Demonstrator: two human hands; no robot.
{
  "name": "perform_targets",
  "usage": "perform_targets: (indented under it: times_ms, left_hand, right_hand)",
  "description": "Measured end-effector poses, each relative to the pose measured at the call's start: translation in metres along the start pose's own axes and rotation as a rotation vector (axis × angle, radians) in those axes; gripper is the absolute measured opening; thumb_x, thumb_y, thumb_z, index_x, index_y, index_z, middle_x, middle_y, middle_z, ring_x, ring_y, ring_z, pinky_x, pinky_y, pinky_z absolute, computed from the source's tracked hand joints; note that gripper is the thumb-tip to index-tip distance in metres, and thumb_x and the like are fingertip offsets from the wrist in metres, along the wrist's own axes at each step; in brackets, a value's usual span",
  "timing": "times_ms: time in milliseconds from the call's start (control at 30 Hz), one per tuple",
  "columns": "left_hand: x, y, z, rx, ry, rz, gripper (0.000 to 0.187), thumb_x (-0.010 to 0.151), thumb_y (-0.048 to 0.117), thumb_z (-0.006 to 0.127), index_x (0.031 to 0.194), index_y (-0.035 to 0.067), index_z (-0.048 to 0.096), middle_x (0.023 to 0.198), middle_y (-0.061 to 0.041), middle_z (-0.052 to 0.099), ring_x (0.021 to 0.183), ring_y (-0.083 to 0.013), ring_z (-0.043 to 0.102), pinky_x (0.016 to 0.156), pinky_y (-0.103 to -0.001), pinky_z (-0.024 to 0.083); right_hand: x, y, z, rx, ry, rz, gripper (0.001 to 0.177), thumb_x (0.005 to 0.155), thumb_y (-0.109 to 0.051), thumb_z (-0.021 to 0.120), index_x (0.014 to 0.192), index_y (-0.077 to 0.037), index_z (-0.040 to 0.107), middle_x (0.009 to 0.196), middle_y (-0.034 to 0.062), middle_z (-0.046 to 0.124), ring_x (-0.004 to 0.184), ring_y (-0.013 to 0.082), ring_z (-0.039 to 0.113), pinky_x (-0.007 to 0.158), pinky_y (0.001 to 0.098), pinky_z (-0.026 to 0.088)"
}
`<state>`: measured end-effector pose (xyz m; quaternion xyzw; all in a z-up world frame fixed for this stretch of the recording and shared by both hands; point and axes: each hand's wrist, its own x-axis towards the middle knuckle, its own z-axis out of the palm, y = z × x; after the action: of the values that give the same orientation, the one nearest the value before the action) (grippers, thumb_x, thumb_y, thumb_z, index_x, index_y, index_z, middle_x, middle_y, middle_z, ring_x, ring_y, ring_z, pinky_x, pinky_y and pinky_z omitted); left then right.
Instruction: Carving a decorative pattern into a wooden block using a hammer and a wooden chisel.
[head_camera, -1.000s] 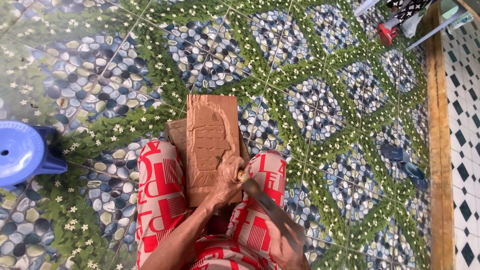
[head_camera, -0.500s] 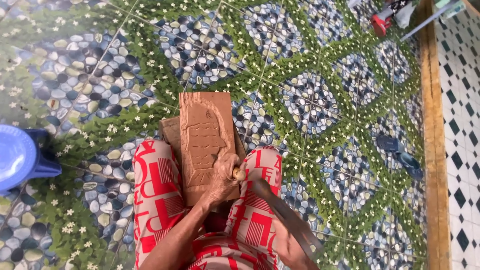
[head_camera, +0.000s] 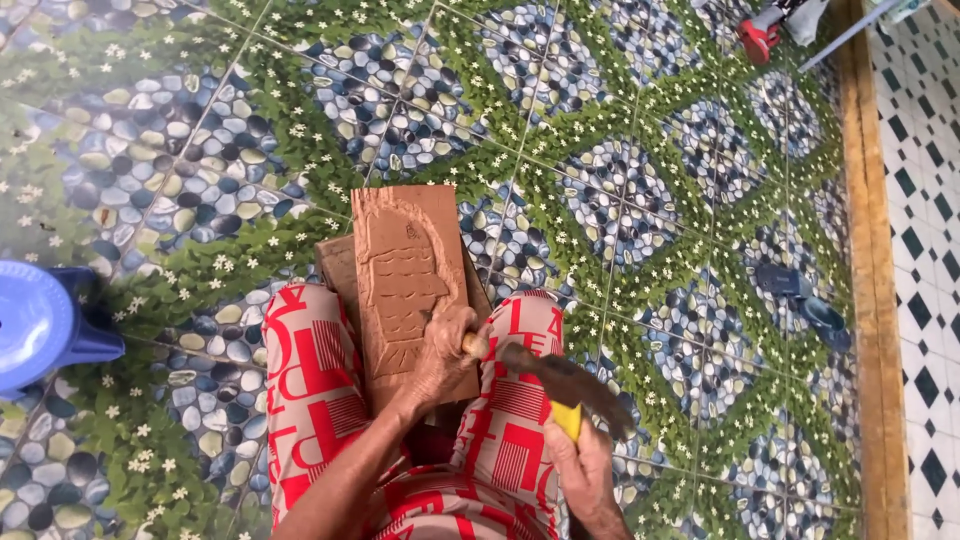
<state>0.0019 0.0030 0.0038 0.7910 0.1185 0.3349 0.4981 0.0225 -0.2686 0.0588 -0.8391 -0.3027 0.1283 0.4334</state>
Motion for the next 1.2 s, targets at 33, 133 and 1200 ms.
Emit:
perform_targets:
  times_ms: [33,133,1200]
  left_hand:
    - [0.0,-0.007,-0.001,-0.075,-0.025,-0.038,0.028,0.102,0.019,0.055,0.079,0.017,0.039,0.067,0.002,0.04,0.06,-0.0137,0.037,0.069,-0.035,0.039]
    - [0.031,0.025,-0.04,-0.694,-0.081,-0.198,0.036,0.103,0.032,0.062,0.075,0.016,0.047,0.067,0.004,0.05,0.067,-0.0078,0.052,0.056,-0.022,0.048]
    - [0.207,-0.198,-0.027,0.86,-0.822,-0.571,0.034,0.098,0.013,0.046,0.131,0.016,0.057,0.121,-0.011,0.062,0.118,-0.0294,0.054,0.103,-0.059,0.049]
  right_hand:
    - [0.004,0.0,-0.003,0.119,-0.021,0.009,0.028,0.104,-0.029,0.048,0.097,-0.008,0.065,0.062,-0.0046,0.055,0.042,0.008,0.05,0.031,0.022,0.046]
    - [0.012,0.007,-0.007,0.34,-0.063,0.066,0.027,0.107,-0.026,0.047,0.107,-0.004,0.062,0.065,-0.0034,0.054,0.044,0.0063,0.048,0.032,0.0197,0.046]
    - [0.026,0.055,-0.008,0.711,-0.058,0.632,0.018,0.103,-0.019,0.064,0.113,-0.004,0.069,0.064,-0.0007,0.056,0.044,0.0104,0.046,0.035,0.0244,0.039]
